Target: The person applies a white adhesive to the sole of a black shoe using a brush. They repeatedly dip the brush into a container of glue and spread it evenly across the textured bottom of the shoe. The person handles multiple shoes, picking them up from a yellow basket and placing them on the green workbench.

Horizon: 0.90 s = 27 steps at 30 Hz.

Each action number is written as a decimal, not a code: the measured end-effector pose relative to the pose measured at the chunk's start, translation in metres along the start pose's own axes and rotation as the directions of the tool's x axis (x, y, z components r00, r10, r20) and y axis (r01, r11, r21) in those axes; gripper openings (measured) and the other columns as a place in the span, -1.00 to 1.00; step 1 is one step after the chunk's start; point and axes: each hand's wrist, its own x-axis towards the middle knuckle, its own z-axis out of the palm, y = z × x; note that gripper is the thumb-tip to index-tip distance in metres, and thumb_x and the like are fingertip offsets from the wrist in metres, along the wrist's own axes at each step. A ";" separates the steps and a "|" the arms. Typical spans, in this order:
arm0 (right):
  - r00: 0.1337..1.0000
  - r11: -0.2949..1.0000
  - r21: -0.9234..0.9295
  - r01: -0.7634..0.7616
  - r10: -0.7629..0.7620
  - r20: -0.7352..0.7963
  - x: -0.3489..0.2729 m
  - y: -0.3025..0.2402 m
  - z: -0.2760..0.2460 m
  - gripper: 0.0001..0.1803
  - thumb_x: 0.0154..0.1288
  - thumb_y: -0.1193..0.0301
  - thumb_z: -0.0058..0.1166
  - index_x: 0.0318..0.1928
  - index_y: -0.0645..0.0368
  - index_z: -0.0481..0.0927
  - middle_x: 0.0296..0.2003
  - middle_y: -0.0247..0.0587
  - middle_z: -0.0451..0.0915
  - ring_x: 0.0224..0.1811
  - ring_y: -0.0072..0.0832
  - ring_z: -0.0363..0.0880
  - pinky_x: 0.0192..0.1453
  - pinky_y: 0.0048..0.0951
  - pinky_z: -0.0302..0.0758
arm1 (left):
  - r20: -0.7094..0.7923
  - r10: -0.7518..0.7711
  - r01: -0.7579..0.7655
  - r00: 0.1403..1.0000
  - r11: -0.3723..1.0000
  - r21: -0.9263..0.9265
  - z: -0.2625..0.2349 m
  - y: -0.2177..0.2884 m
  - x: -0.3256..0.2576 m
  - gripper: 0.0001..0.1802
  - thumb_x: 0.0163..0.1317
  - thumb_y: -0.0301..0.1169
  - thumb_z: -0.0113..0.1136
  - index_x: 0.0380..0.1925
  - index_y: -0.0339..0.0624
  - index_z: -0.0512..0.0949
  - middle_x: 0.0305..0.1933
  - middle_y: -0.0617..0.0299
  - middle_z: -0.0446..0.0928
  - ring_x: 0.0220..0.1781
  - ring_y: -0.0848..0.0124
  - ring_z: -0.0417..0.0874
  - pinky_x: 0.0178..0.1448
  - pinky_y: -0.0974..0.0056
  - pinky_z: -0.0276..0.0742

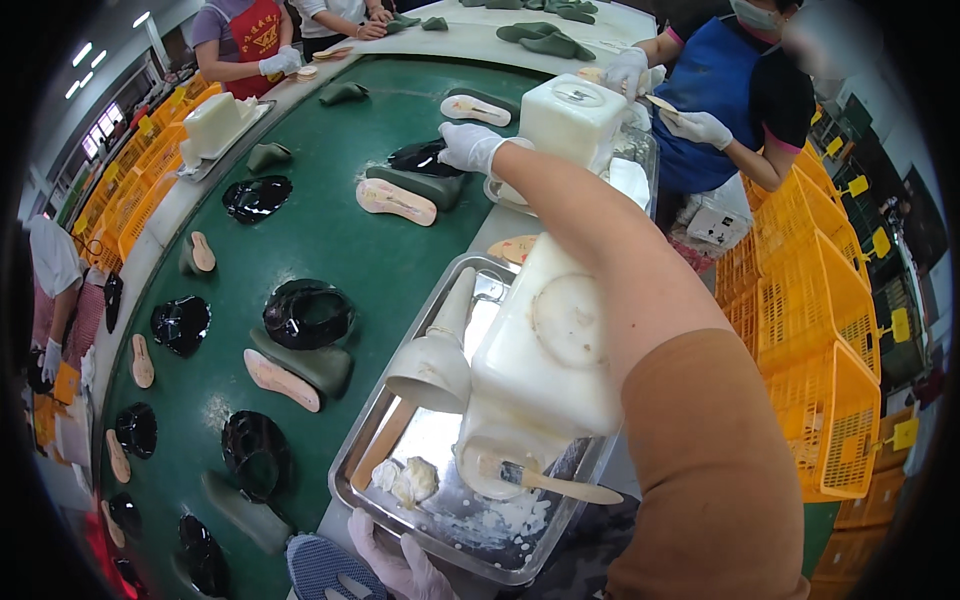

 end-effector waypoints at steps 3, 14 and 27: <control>0.997 0.996 0.050 0.080 -0.080 0.010 -0.019 -0.017 -0.017 -0.61 0.19 0.27 -0.06 0.00 0.17 0.44 -0.19 0.06 0.55 -0.10 -0.09 0.51 -0.02 -0.24 0.41 | 0.042 0.008 -0.012 0.999 0.997 0.081 -0.003 -0.005 -0.005 -0.43 0.19 -0.36 0.07 0.15 -0.39 0.17 0.22 -0.09 0.16 0.26 0.06 0.16 0.31 0.08 0.00; 0.736 0.651 0.346 0.676 -0.576 -0.354 -0.195 -0.121 -0.072 -0.81 0.20 0.27 -0.07 -0.26 0.08 0.48 -0.44 -0.17 0.55 -0.29 -0.16 0.53 -0.23 -0.24 0.47 | 0.025 0.175 -0.177 0.984 0.971 0.163 0.004 -0.021 -0.019 -0.45 0.02 -0.49 0.07 0.08 -0.38 0.25 0.19 -0.11 0.21 0.32 -0.10 0.03 0.34 -0.04 -0.08; 0.847 0.858 0.066 0.510 -0.514 0.134 -0.263 -0.150 -0.070 -0.72 0.17 0.15 -0.03 -0.23 0.04 0.53 -0.39 -0.14 0.57 -0.28 -0.17 0.55 -0.20 -0.22 0.45 | 0.010 0.307 -0.306 0.952 0.943 0.133 0.010 -0.031 -0.023 -0.52 0.01 -0.52 0.10 0.01 -0.34 0.31 0.09 -0.06 0.30 0.27 -0.08 0.12 0.32 -0.02 0.02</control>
